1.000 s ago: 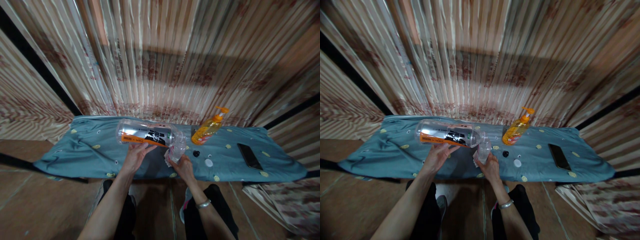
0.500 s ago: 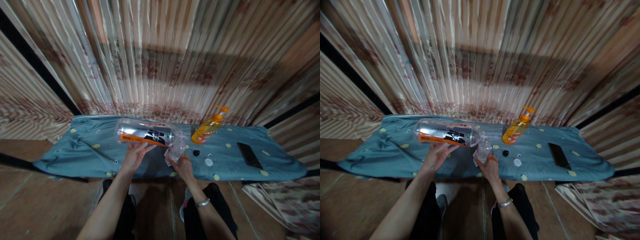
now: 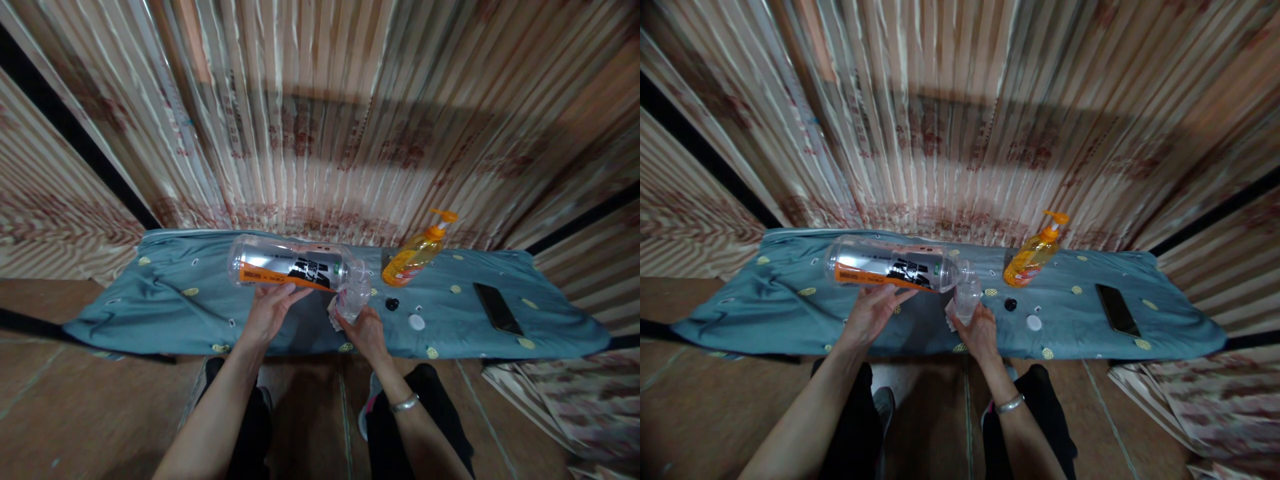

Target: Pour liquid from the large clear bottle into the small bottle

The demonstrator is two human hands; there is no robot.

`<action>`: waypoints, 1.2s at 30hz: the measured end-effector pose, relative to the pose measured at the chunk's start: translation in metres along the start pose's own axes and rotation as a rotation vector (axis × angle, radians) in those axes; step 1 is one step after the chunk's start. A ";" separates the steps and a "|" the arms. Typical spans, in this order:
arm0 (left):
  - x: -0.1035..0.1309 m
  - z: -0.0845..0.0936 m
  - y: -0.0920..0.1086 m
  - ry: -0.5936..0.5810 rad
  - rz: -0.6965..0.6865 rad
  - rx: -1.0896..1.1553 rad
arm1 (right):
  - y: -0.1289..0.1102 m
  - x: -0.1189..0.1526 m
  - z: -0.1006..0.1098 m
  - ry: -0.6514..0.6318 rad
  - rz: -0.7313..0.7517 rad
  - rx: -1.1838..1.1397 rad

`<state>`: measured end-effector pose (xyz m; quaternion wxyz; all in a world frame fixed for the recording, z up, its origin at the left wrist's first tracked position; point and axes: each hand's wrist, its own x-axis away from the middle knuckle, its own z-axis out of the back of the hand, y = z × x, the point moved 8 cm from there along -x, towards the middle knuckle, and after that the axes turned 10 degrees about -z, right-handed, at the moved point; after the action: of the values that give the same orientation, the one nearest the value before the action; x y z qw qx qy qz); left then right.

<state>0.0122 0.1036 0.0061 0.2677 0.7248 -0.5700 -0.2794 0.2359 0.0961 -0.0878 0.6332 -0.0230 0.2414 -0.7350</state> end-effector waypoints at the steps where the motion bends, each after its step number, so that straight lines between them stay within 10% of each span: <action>1: 0.000 0.000 0.000 -0.005 -0.001 -0.004 | 0.000 0.000 0.000 0.002 0.007 -0.001; 36: 0.000 0.001 -0.001 -0.021 -0.005 0.007 | -0.001 -0.001 0.000 -0.021 -0.004 -0.017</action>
<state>0.0118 0.1040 0.0047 0.2585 0.7242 -0.5719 -0.2857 0.2353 0.0970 -0.0872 0.6341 -0.0363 0.2410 -0.7339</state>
